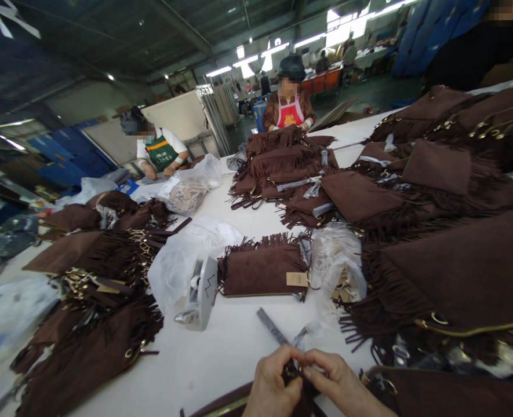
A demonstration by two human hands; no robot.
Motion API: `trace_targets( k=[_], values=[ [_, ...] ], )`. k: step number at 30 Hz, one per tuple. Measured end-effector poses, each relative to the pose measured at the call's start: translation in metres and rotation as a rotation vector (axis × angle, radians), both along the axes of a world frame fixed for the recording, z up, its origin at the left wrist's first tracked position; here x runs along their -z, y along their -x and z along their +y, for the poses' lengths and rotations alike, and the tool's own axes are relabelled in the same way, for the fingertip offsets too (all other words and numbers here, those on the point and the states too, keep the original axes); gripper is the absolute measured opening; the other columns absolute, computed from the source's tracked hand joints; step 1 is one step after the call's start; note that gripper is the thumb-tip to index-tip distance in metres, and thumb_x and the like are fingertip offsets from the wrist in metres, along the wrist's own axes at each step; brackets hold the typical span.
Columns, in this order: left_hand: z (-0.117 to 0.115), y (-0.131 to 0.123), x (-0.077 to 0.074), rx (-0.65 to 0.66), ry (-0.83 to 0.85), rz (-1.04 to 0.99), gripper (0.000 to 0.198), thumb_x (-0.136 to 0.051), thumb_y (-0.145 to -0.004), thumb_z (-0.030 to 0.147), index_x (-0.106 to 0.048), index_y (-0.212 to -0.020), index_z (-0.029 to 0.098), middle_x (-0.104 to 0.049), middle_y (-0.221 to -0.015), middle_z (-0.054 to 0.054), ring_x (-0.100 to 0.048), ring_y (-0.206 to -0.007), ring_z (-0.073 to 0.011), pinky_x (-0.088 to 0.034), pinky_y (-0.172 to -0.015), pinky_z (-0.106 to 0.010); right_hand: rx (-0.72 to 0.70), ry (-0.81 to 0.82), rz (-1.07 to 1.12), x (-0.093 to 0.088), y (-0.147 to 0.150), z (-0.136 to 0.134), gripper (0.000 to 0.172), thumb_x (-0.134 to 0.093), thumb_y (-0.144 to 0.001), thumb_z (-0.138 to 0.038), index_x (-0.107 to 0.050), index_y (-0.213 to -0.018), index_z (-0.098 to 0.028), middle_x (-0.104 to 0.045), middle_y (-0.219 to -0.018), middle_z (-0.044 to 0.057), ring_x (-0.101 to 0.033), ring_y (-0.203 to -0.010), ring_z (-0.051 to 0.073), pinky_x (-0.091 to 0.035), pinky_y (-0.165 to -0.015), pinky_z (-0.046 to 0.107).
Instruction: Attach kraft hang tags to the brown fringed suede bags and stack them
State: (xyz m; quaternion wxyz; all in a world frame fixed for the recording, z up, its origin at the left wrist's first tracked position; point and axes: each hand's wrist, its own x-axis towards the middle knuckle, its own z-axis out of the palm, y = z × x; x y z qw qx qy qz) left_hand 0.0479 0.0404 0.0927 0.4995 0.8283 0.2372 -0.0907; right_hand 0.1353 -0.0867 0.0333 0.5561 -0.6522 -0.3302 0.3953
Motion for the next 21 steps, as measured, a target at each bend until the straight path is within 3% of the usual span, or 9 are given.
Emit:
trace_targets(
  k=[5,7,9,11,14,15,18,21],
  values=[
    [-0.006,0.011,0.003,-0.017,-0.129,0.034,0.04,-0.05,-0.065,0.016,-0.054,-0.104,0.014,-0.061,-0.087,-0.006,-0.054,-0.075,-0.018,-0.041,-0.071,-0.027,0.149,0.072,-0.308,0.013,0.024,-0.009,0.017,-0.042,-0.079,-0.019,-0.058,-0.076,-0.017,-0.06,-0.063,0.0,-0.057,-0.056,0.014,-0.043,-0.052,0.021],
    [-0.009,0.013,0.002,-0.047,-0.198,0.024,0.025,-0.046,-0.075,0.027,-0.056,-0.093,0.014,-0.06,-0.086,-0.01,-0.055,-0.079,-0.0206,-0.04,-0.075,-0.031,0.2,-0.001,-0.484,0.02,0.034,-0.013,0.017,-0.04,-0.082,-0.016,-0.057,-0.082,-0.018,-0.061,-0.065,0.001,-0.059,-0.057,0.013,-0.044,-0.053,0.02],
    [-0.011,0.012,-0.001,-0.069,-0.242,0.052,0.032,-0.031,-0.084,0.033,-0.057,-0.08,0.015,-0.058,-0.084,-0.013,-0.056,-0.077,-0.0213,-0.041,-0.075,-0.035,0.246,-0.093,-0.652,0.025,0.041,-0.016,0.016,-0.04,-0.084,-0.013,-0.054,-0.088,-0.018,-0.061,-0.067,0.002,-0.06,-0.058,0.013,-0.045,-0.054,0.02],
    [-0.013,0.009,-0.007,-0.073,-0.295,0.13,0.038,-0.026,-0.085,0.031,-0.059,-0.075,0.014,-0.054,-0.103,-0.02,-0.056,-0.088,-0.0245,-0.039,-0.082,-0.039,0.279,-0.159,-0.778,0.028,0.044,-0.018,0.016,-0.041,-0.084,-0.01,-0.052,-0.093,-0.018,-0.061,-0.066,0.003,-0.06,-0.057,0.014,-0.046,-0.055,0.02],
    [-0.013,0.001,-0.016,-0.038,-0.477,0.168,0.029,-0.039,-0.078,0.025,-0.063,-0.071,0.012,-0.032,-0.136,-0.021,-0.032,-0.123,-0.0339,-0.023,-0.099,-0.048,0.296,-0.206,-0.891,0.031,0.043,-0.019,0.023,-0.045,-0.082,-0.005,-0.048,-0.101,-0.017,-0.062,-0.068,0.004,-0.06,-0.057,0.015,-0.048,-0.055,0.022],
    [-0.012,-0.001,-0.018,0.012,-0.517,0.157,0.027,-0.04,-0.076,0.022,-0.064,-0.071,0.012,-0.036,-0.135,-0.019,-0.028,-0.125,-0.0341,-0.02,-0.1,-0.05,0.291,-0.222,-0.918,0.031,0.042,-0.02,0.026,-0.046,-0.081,-0.004,-0.047,-0.104,-0.016,-0.063,-0.069,0.005,-0.061,-0.058,0.016,-0.049,-0.056,0.023],
    [-0.009,-0.008,-0.016,0.162,-0.44,0.226,0.031,-0.035,-0.075,0.017,-0.065,-0.072,0.014,-0.061,-0.098,-0.016,-0.051,-0.099,-0.028,-0.031,-0.088,-0.045,0.263,-0.238,-0.968,0.032,0.04,-0.021,0.03,-0.047,-0.081,-0.003,-0.046,-0.108,-0.015,-0.064,-0.071,0.007,-0.061,-0.06,0.017,-0.05,-0.056,0.025],
    [-0.006,-0.011,-0.001,0.07,-0.232,0.307,0.03,-0.038,-0.075,0.026,-0.062,-0.062,0.016,-0.06,-0.069,-0.007,-0.053,-0.07,-0.0205,-0.037,-0.068,-0.033,0.244,-0.217,-0.99,0.031,0.039,-0.021,0.027,-0.046,-0.081,-0.004,-0.049,-0.106,-0.015,-0.063,-0.069,0.006,-0.061,-0.058,0.017,-0.05,-0.054,0.026]
  ],
)
